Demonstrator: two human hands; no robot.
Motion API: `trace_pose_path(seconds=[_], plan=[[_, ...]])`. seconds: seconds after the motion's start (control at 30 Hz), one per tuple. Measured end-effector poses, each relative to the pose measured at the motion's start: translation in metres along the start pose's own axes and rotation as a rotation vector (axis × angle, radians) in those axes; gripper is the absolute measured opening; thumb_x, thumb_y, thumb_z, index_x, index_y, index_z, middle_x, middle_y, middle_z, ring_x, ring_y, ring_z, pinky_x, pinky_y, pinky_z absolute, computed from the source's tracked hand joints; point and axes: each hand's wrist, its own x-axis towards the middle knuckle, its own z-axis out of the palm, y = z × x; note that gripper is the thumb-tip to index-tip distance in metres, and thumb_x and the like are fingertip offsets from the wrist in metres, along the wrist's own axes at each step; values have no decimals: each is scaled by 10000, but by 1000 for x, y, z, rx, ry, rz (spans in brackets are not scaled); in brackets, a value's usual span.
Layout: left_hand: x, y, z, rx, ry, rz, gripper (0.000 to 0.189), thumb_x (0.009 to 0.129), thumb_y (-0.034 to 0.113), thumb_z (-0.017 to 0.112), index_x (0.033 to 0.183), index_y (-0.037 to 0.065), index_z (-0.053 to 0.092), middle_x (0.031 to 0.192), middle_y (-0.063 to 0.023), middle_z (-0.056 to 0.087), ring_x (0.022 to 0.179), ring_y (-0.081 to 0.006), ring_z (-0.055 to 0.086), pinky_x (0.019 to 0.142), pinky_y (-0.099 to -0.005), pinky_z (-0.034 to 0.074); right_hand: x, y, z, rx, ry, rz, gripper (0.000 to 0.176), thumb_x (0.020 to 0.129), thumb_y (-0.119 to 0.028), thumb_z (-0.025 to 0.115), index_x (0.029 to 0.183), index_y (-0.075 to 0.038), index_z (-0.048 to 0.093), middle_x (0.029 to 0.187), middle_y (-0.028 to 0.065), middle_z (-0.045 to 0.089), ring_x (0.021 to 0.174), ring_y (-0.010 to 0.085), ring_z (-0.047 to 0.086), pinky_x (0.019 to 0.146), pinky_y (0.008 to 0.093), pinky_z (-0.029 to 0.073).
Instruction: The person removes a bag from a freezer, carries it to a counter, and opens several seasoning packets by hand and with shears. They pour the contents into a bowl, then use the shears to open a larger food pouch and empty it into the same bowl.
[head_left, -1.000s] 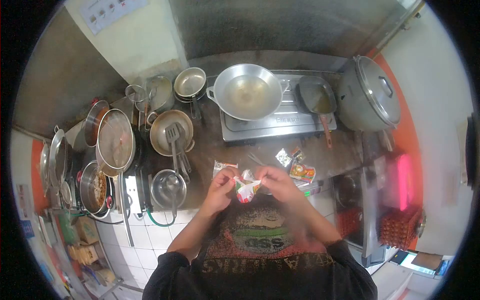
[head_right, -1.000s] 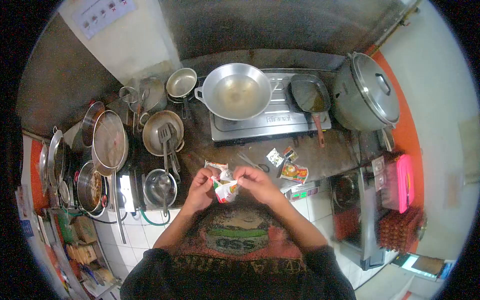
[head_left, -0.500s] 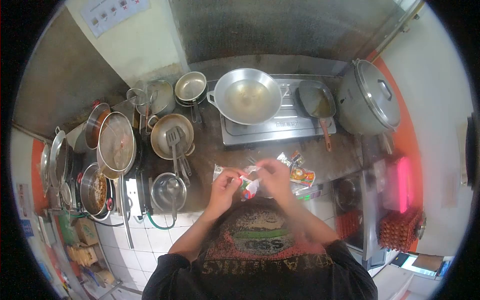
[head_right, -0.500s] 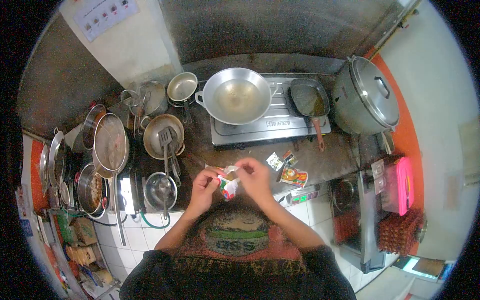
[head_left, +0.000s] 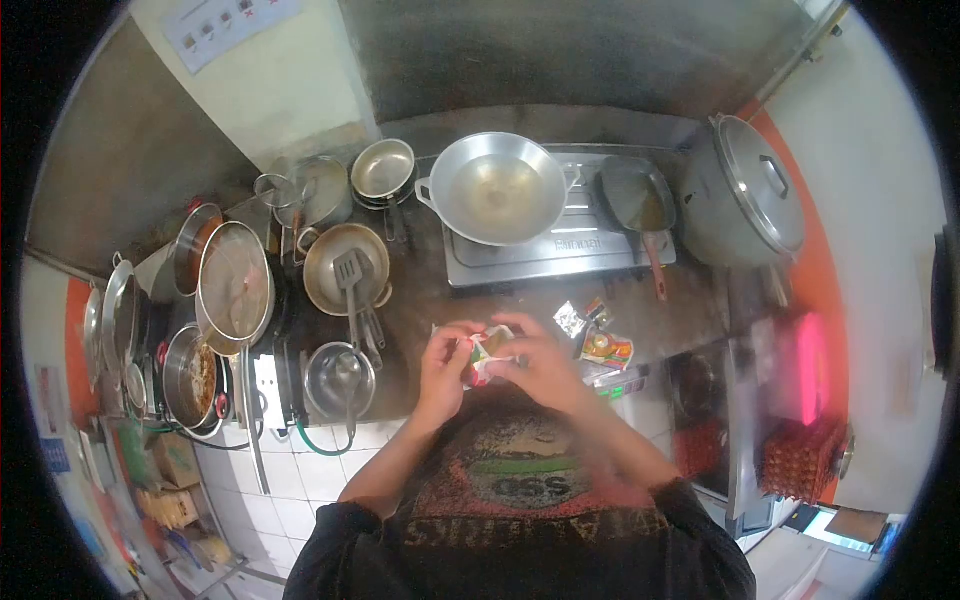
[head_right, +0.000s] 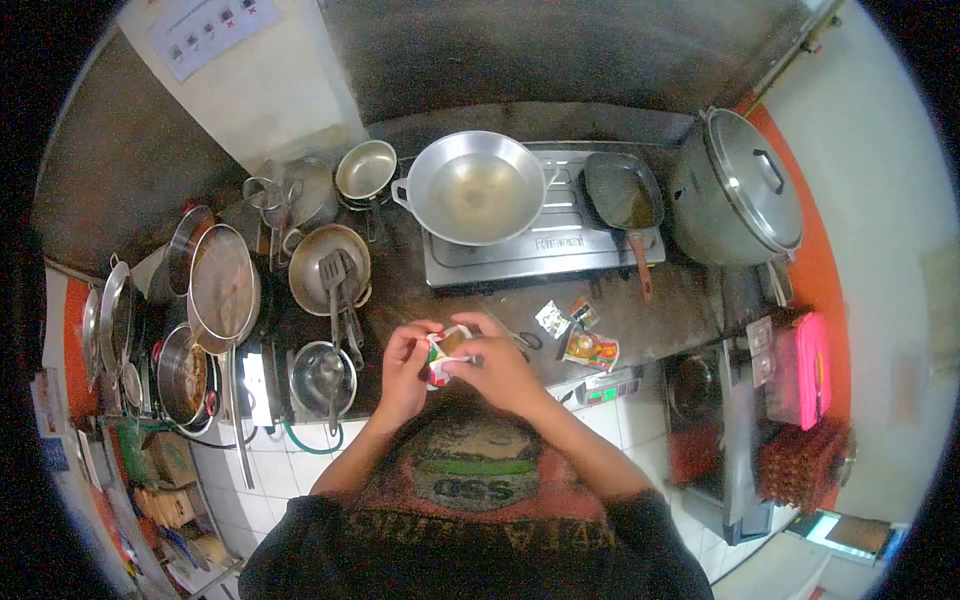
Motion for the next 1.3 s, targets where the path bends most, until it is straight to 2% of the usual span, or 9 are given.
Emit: trace_pose_path(seconds=[0.2,0.43,0.5,0.6,0.67,0.73,0.87,1.17,1.3], plan=[[1,-8,-12,-251,111,-66,70,964,65,505,1033,69,517,1092,-79,573,1016,-182,565,913,-328,465,-2,2,-1,-6,-79,-182,156,751,-168,768,866,-73,724,1372,122,473,1246,317,469,1034,388,371],[1,-1,-9,8,-23,-167,65,967,79,512,962,49,570,1113,-76,581,1046,-169,562,918,-318,458,7,4,8,-93,-5,-176,193,808,-125,606,963,-66,704,1313,166,515,1174,370,524,992,430,417],[1,-2,-13,73,-22,-251,83,969,103,525,940,52,585,1114,-67,578,1030,-152,561,897,-302,460,7,-1,3,-245,-139,-93,212,797,-145,612,969,-56,698,1246,179,542,1111,376,550,963,447,437],[-4,4,-26,-19,-248,-580,113,971,178,551,1004,71,569,1122,-43,564,1003,-109,546,859,-261,454,3,-9,4,-402,-422,56,245,780,-198,634,970,-58,698,1158,187,565,1049,372,568,928,461,453],[-12,8,-23,87,-369,-581,171,969,227,562,1060,84,538,1117,-25,552,982,-85,533,837,-241,450,-6,-2,9,-441,-526,71,280,758,-246,660,972,-72,708,1105,190,571,1020,358,574,912,456,459],[-15,8,-22,207,-520,-453,321,993,363,501,1161,91,467,1091,-23,534,983,-84,508,855,-240,436,-13,12,9,-304,-473,13,276,757,-249,670,966,-74,712,1092,182,571,1012,358,573,911,450,458],[-21,9,-24,216,-468,-534,516,1017,513,308,1182,53,475,1137,-70,535,1096,-143,490,961,-287,398,-19,9,-2,-219,-451,53,255,768,-164,690,1008,-80,712,1076,126,560,1028,286,570,891,382,457],[-19,-1,-25,207,-374,-649,662,1017,540,247,1271,-11,512,1159,-113,603,1045,-162,580,931,-296,448,-19,-5,-19,-7,-33,-191,70,845,-63,639,900,-20,648,1027,78,618,938,207,611,836,313,476],[-22,-21,-41,139,-360,-708,694,1010,555,244,1297,-25,494,1172,-132,618,1043,-185,611,894,-302,484,-27,29,-35,487,211,72,82,870,-59,620,932,-5,617,1006,63,638,962,149,588,853,280,462]])
